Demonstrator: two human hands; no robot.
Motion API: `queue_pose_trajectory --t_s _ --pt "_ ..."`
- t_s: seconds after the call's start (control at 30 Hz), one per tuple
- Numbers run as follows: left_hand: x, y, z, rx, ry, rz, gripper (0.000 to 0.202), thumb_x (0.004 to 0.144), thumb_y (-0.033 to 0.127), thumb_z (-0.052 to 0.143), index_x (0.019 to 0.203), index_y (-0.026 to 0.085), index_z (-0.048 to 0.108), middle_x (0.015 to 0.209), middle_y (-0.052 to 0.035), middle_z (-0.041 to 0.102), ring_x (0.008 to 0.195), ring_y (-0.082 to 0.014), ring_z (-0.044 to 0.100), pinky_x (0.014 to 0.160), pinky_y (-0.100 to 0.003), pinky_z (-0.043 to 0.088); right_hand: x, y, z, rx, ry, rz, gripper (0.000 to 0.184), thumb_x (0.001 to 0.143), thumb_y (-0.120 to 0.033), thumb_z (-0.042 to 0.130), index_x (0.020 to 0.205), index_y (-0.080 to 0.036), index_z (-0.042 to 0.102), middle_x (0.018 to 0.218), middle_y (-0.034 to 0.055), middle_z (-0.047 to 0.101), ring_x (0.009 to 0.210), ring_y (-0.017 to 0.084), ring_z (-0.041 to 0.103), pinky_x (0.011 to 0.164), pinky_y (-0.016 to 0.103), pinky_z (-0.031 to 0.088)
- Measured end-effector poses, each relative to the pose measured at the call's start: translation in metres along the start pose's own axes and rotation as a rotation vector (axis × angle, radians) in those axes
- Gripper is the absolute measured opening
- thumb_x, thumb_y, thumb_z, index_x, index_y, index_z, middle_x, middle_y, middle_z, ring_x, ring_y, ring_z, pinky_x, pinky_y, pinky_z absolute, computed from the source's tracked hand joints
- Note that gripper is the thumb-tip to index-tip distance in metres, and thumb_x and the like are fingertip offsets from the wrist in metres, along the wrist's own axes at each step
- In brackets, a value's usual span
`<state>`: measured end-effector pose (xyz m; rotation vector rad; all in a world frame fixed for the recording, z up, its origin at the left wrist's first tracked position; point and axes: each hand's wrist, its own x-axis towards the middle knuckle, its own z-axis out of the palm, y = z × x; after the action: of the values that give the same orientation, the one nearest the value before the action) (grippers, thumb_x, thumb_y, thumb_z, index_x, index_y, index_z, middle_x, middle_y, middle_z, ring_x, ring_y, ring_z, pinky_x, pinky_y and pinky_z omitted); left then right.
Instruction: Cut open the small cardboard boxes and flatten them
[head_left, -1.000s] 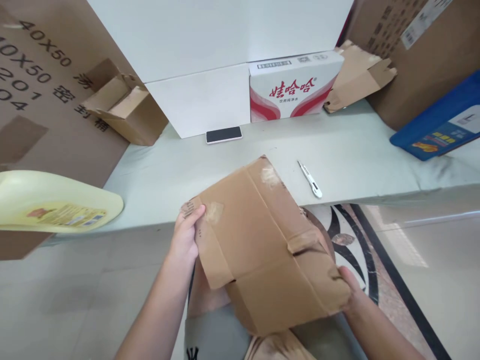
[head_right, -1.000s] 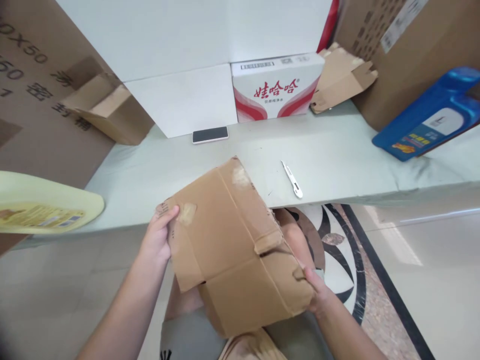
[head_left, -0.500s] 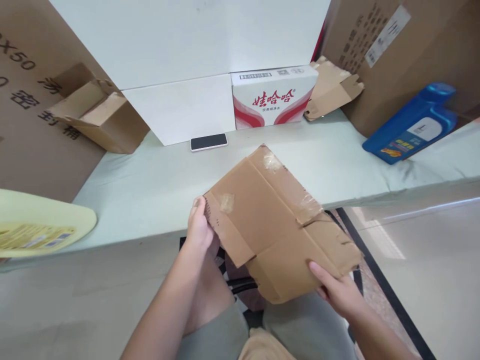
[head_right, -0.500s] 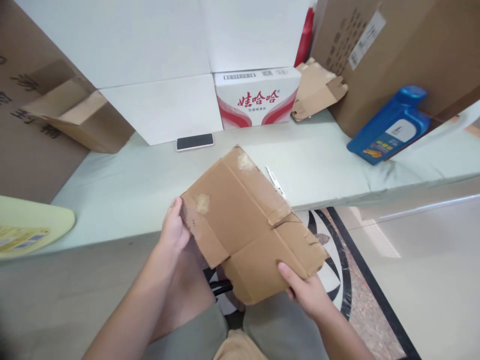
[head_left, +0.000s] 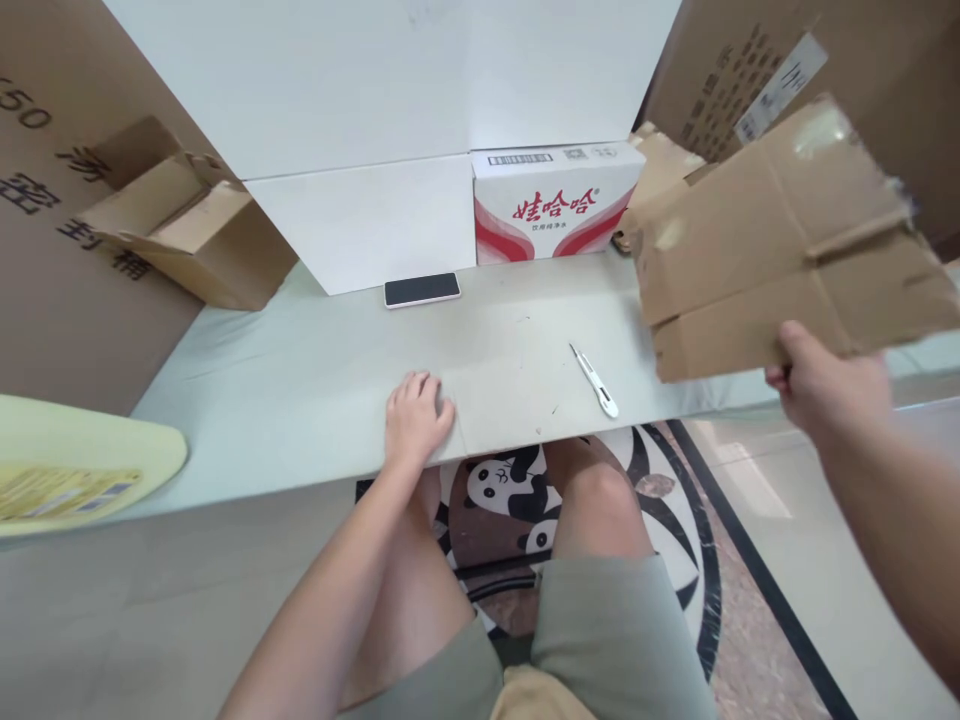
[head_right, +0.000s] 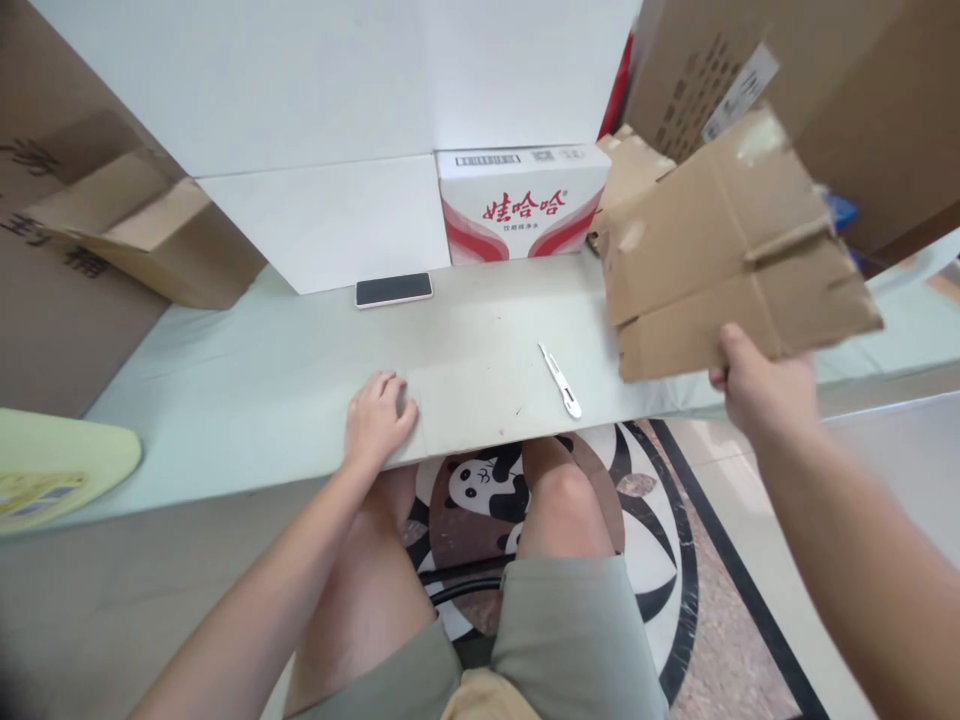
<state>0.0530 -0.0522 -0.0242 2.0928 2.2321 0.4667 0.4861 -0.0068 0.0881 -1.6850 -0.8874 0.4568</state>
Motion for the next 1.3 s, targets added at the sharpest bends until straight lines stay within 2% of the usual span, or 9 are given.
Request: queue_pose_trajectory --t_s 0.13,0.23,0.37,0.57,0.77,0.87,0.97,1.17,1.3 --pt "0.001 -0.001 -0.002 0.000 -0.011 -0.008 0.040 0.090 0.030 0.047 0.122 0.015 0.065 0.141 -0.0161 0.059 0.137 -0.0343 0.047 0.114 -0.050 0.036 0.075 -0.050 0.068 0.003 -0.018 -0.037 0.008 0.089 -0.016 0.063 0.095 -0.022 0.061 0.095 0.0054 0.065 0.062 0.012 0.054 0.066 0.039 0.053" --pt "0.001 -0.004 -0.001 -0.048 0.009 -0.004 0.038 0.089 0.029 0.048 0.121 0.016 0.065 0.139 -0.0171 0.059 0.136 -0.0347 0.047 0.113 -0.051 0.036 0.081 -0.062 0.103 -0.064 -0.204 -0.041 0.028 0.094 -0.016 0.059 0.121 -0.016 0.058 0.116 0.0130 0.065 0.078 0.012 0.064 0.076 0.037 0.056" --pt "0.000 -0.005 0.003 -0.149 0.048 0.001 0.033 0.087 0.026 0.052 0.115 0.017 0.066 0.135 -0.0203 0.060 0.134 -0.0391 0.048 0.110 -0.057 0.036 0.002 -0.022 0.124 -0.234 -0.511 -0.151 0.033 0.092 -0.024 0.053 0.116 -0.005 0.063 0.113 0.0181 0.069 0.095 0.020 0.071 0.089 0.040 0.049" --pt "-0.005 -0.001 -0.002 -0.220 0.033 -0.003 0.027 0.086 0.020 0.055 0.111 0.018 0.066 0.133 -0.0199 0.060 0.133 -0.0370 0.048 0.112 -0.056 0.034 -0.167 0.039 0.161 -0.253 -0.966 -0.545 0.035 0.085 -0.025 0.060 0.119 -0.018 0.066 0.133 0.0142 0.066 0.126 0.028 0.060 0.111 0.046 0.043" --pt "-0.012 -0.011 -0.001 -0.384 0.086 -0.043 0.020 0.083 0.012 0.059 0.099 0.016 0.069 0.118 -0.0154 0.070 0.122 -0.0298 0.060 0.110 -0.046 0.041 -0.244 0.040 0.193 -0.594 -0.857 -1.038 0.040 0.098 -0.028 0.040 0.130 -0.016 0.062 0.144 0.0131 0.060 0.137 0.033 0.049 0.113 0.054 0.033" --pt "-0.004 -0.038 -0.008 -0.438 0.083 -0.066 0.023 0.081 0.008 0.059 0.098 0.019 0.069 0.113 -0.0090 0.073 0.109 -0.0208 0.067 0.099 -0.034 0.051 -0.248 0.039 0.196 -0.690 -0.809 -1.092 0.041 0.098 -0.028 0.040 0.131 -0.015 0.061 0.145 0.0141 0.058 0.137 0.033 0.048 0.111 0.052 0.031" --pt "0.026 -0.087 -0.034 -0.407 0.116 -0.183 0.029 0.084 0.004 0.050 0.105 0.013 0.066 0.113 -0.0130 0.071 0.109 -0.0221 0.067 0.097 -0.036 0.051 -0.247 0.038 0.195 -0.723 -0.836 -1.088 0.041 0.098 -0.029 0.040 0.132 -0.017 0.061 0.146 0.0134 0.057 0.138 0.033 0.047 0.111 0.052 0.030" --pt "0.132 -0.194 -0.134 -0.216 0.204 -0.348 0.054 0.075 -0.004 0.062 0.128 0.004 0.051 0.125 -0.0198 0.062 0.122 -0.0337 0.057 0.109 -0.060 0.037 -0.247 0.037 0.198 -0.748 -0.842 -1.050 0.041 0.097 -0.031 0.042 0.131 -0.019 0.063 0.147 0.0122 0.057 0.139 0.033 0.045 0.112 0.051 0.028" --pt "0.166 -0.243 -0.187 -0.053 0.330 -0.521 0.056 0.070 -0.001 0.071 0.122 0.007 0.051 0.129 -0.0171 0.059 0.127 -0.0373 0.051 0.110 -0.068 0.032 -0.246 0.037 0.199 -0.763 -0.872 -1.045 0.043 0.097 -0.033 0.044 0.133 -0.020 0.063 0.148 0.0111 0.056 0.140 0.033 0.044 0.113 0.052 0.027"
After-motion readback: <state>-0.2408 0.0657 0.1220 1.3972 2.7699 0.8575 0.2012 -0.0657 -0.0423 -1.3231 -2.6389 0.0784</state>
